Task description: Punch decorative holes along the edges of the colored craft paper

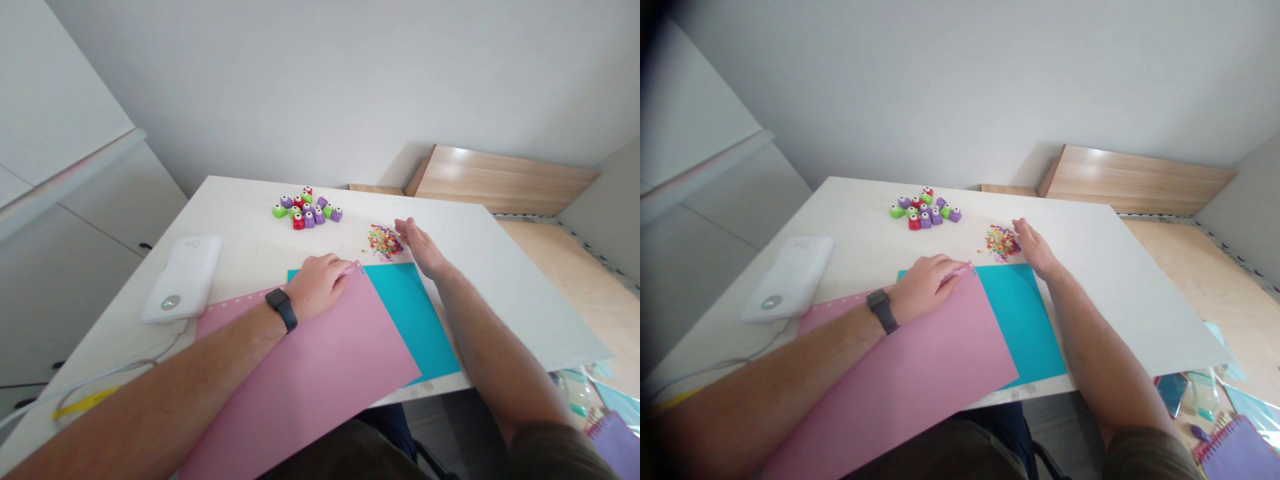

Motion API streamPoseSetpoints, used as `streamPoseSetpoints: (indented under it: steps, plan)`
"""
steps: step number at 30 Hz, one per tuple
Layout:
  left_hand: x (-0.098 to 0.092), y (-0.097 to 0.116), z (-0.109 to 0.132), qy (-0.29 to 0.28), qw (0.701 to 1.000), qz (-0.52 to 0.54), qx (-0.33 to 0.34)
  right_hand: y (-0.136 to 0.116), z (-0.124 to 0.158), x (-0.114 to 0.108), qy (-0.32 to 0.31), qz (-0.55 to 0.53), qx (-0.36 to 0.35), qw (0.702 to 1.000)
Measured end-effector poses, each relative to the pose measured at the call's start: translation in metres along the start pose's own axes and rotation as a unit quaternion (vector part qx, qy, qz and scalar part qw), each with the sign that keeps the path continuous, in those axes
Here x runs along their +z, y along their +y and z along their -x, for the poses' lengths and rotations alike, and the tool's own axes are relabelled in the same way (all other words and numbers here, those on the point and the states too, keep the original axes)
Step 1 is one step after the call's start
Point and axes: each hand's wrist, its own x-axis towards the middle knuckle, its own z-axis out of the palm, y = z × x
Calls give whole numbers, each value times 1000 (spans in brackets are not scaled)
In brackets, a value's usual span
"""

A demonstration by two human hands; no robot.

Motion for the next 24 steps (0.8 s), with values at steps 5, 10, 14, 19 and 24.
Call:
streamPoseSetpoints:
  steps: [5,10,14,19,24]
  plan:
    - [-1,1,0,-1,1000,-3,-2,4,-6,-3,37,-19,-13,999]
    - [0,1,0,-2,1000,-3,-1,16,-15,-4,26,-46,-17,998]
    - [0,1,0,-2,1000,-3,-2,14,-14,-2,1,-62,-42,997]
    - [-1,1,0,-4,1000,-3,-2,14,-13,-4,3,-71,-30,997]
    - [0,1,0,-3,1000,-8,-3,19,-13,-4,-6,-41,-31,999]
